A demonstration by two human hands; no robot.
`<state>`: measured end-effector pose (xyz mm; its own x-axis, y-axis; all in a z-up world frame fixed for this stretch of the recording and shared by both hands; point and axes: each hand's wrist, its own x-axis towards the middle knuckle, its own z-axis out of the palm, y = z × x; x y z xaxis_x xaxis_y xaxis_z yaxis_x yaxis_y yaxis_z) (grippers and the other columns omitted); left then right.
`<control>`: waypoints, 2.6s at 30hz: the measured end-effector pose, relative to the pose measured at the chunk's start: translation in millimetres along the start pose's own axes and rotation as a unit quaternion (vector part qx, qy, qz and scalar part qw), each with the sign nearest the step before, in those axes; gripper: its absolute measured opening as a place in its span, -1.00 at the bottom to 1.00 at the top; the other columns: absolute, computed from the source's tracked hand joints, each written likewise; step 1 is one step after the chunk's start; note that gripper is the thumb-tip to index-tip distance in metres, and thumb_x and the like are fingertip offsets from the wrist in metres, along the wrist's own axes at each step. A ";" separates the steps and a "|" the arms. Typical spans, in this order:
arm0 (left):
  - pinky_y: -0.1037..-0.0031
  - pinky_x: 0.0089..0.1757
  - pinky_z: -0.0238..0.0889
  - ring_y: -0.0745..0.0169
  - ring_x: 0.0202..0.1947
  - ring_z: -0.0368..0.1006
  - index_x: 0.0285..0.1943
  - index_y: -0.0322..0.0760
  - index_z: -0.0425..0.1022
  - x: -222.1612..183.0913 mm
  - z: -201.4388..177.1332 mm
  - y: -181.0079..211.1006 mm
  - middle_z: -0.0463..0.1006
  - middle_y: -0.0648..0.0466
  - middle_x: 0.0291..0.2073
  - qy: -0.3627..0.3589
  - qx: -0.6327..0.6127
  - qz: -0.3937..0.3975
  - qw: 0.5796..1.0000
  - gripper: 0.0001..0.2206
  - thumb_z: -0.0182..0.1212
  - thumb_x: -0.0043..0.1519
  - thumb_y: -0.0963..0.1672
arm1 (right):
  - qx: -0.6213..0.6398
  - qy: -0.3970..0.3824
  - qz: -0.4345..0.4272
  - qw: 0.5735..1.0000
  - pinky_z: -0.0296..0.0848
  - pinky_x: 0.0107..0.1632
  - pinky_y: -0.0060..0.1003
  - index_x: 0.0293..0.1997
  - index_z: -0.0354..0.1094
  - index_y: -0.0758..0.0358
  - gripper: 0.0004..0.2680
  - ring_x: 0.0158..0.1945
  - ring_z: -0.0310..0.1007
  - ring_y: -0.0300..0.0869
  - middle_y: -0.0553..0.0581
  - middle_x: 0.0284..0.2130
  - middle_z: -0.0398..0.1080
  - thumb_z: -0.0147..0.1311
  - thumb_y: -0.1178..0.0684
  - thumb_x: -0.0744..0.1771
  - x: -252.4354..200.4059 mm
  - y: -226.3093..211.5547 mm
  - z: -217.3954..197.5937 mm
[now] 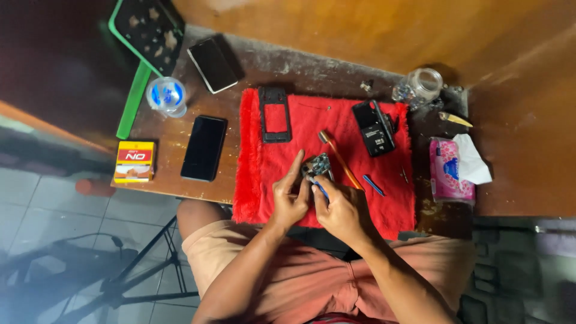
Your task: A person uses a plastic prying tool to carefully disconnect components and lift a circuit board from a smartphone frame.
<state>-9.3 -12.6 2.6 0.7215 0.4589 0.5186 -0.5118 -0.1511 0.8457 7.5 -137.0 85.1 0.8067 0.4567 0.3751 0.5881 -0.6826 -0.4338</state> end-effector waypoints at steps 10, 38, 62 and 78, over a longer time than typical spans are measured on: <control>0.35 -0.32 0.45 0.13 -0.29 0.62 0.35 -0.45 0.40 -17.3 6.1 -28.7 0.69 -0.22 -0.25 0.006 -0.019 0.016 1.000 -0.48 0.15 0.13 -0.35 | 0.027 0.050 0.046 0.997 0.57 -0.29 -0.22 -0.21 0.56 0.03 -0.92 -0.32 0.64 -0.03 0.07 -0.46 0.59 0.15 0.02 0.31 -14.1 1.4 10.6; 0.35 -0.01 0.48 0.07 -0.02 0.57 0.40 -0.52 0.27 4.9 5.2 -50.2 0.62 -0.20 -0.01 0.112 -0.361 -0.339 0.861 -0.53 0.06 0.24 -0.35 | 0.207 0.121 0.168 0.956 0.54 -0.25 -0.17 0.09 0.50 0.05 -0.78 -0.41 0.49 -0.10 0.14 -0.52 0.45 -0.01 0.17 0.38 -11.5 58.4 0.4; 0.35 -0.31 0.58 0.11 -0.37 0.63 0.18 -0.34 0.50 18.7 7.7 -71.6 0.61 -0.06 -0.36 0.099 -0.386 -0.415 0.818 -0.66 0.05 0.36 -0.04 | 0.376 0.070 0.255 0.888 0.50 -0.29 -0.36 -0.06 0.51 0.29 -0.86 -0.34 0.39 -0.32 0.07 -0.39 0.48 0.28 0.11 0.34 -39.3 121.2 83.6; 0.38 -0.44 0.59 0.12 -0.46 0.63 0.02 -0.46 0.55 25.1 6.5 -46.7 0.57 0.00 -0.48 0.121 -0.345 -0.392 0.844 -0.80 0.17 0.23 -0.26 | 0.386 0.050 0.278 0.878 0.36 -0.60 -0.47 -0.11 0.52 0.25 -0.87 -0.61 0.32 -0.33 0.04 -0.55 0.36 0.30 0.09 0.31 -45.2 126.3 79.7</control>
<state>35.8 0.3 -23.1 0.8914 0.3586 -0.2770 -0.1317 0.7900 0.5988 50.0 -198.4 -51.9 0.9952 0.0967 -0.0162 0.0011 -0.1768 -0.9843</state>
